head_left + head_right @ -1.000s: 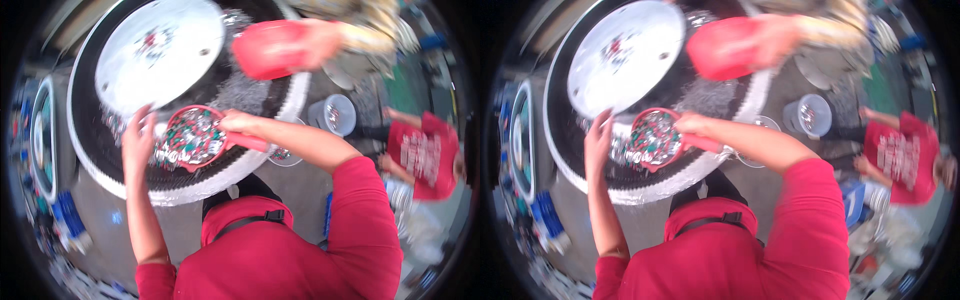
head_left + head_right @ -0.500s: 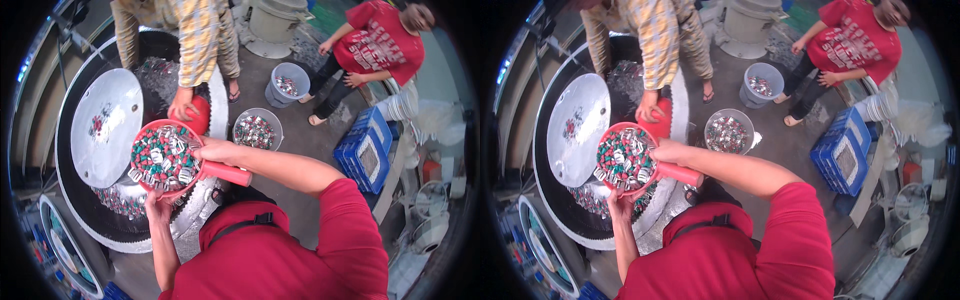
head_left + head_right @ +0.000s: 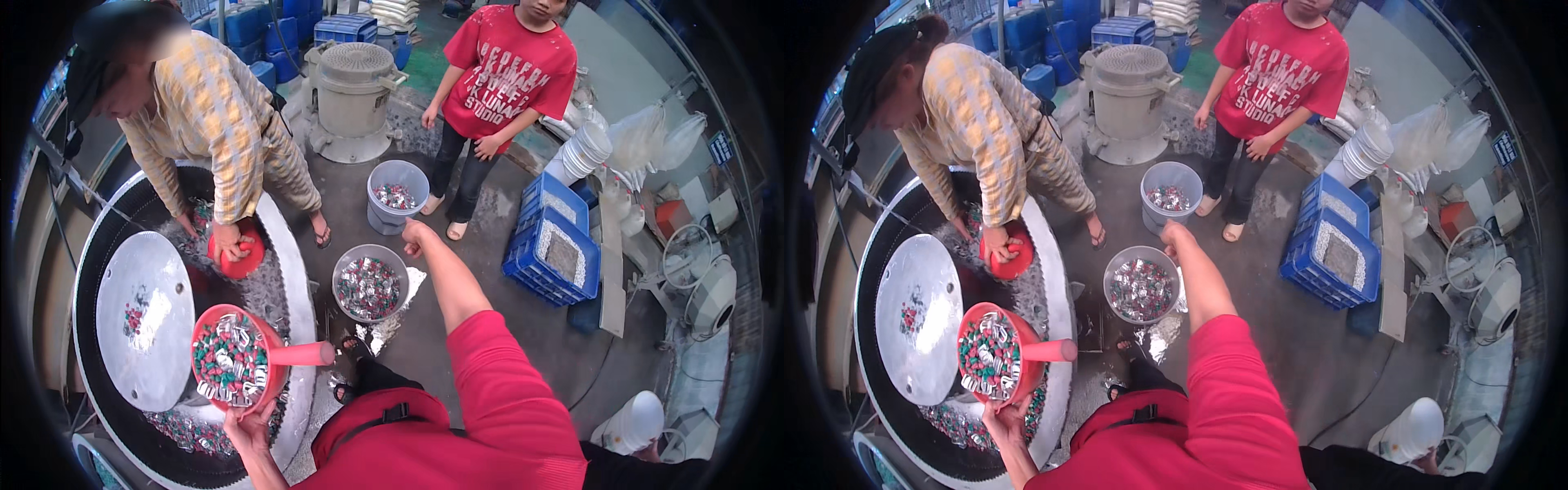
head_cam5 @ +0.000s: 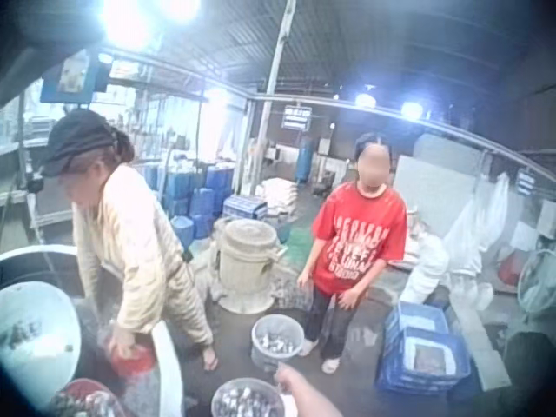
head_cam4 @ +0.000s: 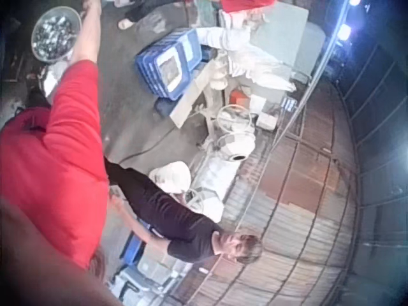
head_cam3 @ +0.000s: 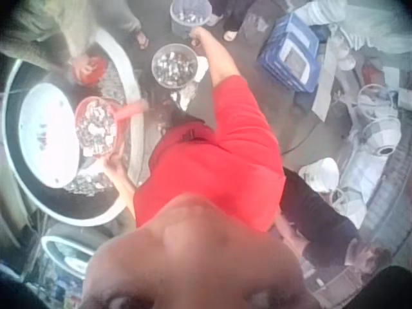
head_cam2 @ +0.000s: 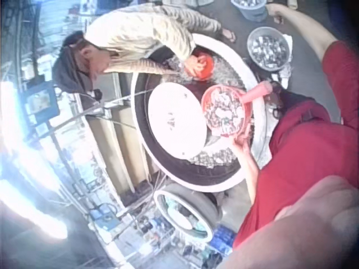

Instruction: The person scoops small red and green metal components from a vibrating industrial finishing vat and places them into plastic buckets alongside other workers on a fabrication floor.

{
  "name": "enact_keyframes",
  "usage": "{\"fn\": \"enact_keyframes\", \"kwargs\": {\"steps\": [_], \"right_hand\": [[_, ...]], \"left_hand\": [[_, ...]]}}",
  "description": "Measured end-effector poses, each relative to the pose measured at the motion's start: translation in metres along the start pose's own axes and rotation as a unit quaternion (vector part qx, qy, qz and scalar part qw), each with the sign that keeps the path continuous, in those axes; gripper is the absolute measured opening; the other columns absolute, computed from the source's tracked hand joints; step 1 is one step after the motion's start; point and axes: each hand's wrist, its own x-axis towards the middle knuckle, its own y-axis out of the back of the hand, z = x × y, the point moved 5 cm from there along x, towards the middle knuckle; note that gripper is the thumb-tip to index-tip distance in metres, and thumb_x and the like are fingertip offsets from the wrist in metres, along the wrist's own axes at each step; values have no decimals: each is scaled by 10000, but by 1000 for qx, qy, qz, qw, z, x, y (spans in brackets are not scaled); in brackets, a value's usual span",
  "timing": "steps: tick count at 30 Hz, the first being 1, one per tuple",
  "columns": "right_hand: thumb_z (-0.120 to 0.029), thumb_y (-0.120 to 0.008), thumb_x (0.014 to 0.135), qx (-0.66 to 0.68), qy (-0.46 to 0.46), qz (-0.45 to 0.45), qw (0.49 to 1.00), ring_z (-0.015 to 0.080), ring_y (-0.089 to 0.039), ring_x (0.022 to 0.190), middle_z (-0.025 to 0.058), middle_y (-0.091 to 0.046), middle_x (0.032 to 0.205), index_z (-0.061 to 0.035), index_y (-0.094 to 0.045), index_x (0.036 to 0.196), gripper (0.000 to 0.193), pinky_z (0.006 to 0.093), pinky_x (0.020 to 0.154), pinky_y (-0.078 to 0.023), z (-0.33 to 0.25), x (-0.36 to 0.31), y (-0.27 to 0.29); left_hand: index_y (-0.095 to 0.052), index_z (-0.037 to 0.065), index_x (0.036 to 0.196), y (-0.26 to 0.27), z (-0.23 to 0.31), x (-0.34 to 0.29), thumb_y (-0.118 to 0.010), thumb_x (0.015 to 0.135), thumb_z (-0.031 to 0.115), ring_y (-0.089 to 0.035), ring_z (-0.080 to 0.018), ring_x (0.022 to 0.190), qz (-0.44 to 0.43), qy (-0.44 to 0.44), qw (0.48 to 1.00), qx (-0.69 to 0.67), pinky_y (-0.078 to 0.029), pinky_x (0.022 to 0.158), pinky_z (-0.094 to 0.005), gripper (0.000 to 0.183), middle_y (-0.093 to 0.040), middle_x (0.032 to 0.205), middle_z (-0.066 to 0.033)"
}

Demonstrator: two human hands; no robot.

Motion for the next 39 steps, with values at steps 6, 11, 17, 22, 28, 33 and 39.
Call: {"fn": "enact_keyframes", "kwargs": {"steps": [6,11,17,22,28,33,39], "right_hand": [[-192,-422,807,58,-28,94,993,172,-478,450,72,-498,549,-232,-305,1280,489,360,416,-411,-7,27,5],[-43,-362,816,113,58,20,992,191,-521,445,113,-541,608,-200,-113,1364,622,394,429,-484,6,-30,-34],[39,-419,733,170,75,4,983,247,-577,476,154,-579,628,-17,-362,1244,517,369,397,-462,132,-55,-141],[38,-397,753,178,-90,-62,978,215,-581,493,115,-570,655,-78,-341,1282,545,377,430,-504,268,-122,-227],[24,-367,739,117,-141,-111,977,227,-627,607,116,-612,810,-74,-377,1265,535,360,500,-533,355,-164,-273],[30,-329,714,261,-125,-14,957,224,-617,574,128,-604,801,-94,-362,1279,580,371,519,-531,357,-216,-246],[-6,-354,799,325,-98,143,930,204,-554,468,135,-569,669,-222,-179,1354,620,378,453,-487,342,-245,-185]], "left_hand": [[-483,-24,931,25,25,-10,-515,706,74,-498,-415,1009,-18,-47,998,28,-456,763,-608,248,-504,1087,-177],[-439,-21,1079,27,27,-12,-546,699,96,-500,-401,1007,-29,-22,998,48,-452,760,-611,412,-504,1099,-159],[-390,-58,1126,35,29,-13,-484,691,79,-509,-404,994,-35,10,997,71,-473,744,-589,466,-498,1096,-185],[-388,-60,1141,23,29,-19,-477,686,67,-497,-403,1015,-73,31,993,85,-462,761,-595,482,-484,1124,-202],[-300,-15,1255,18,39,-24,-500,635,1,-471,-420,1037,-60,6,993,100,-448,786,-599,652,-440,1180,-204],[-337,-21,1226,32,39,-13,-509,633,-13,-502,-390,1007,-83,59,991,87,-435,795,-615,618,-490,1125,-197],[-372,-25,1195,26,42,-18,-528,654,0,-501,-389,988,-113,95,985,93,-441,792,-604,563,-482,1132,-205]]}}
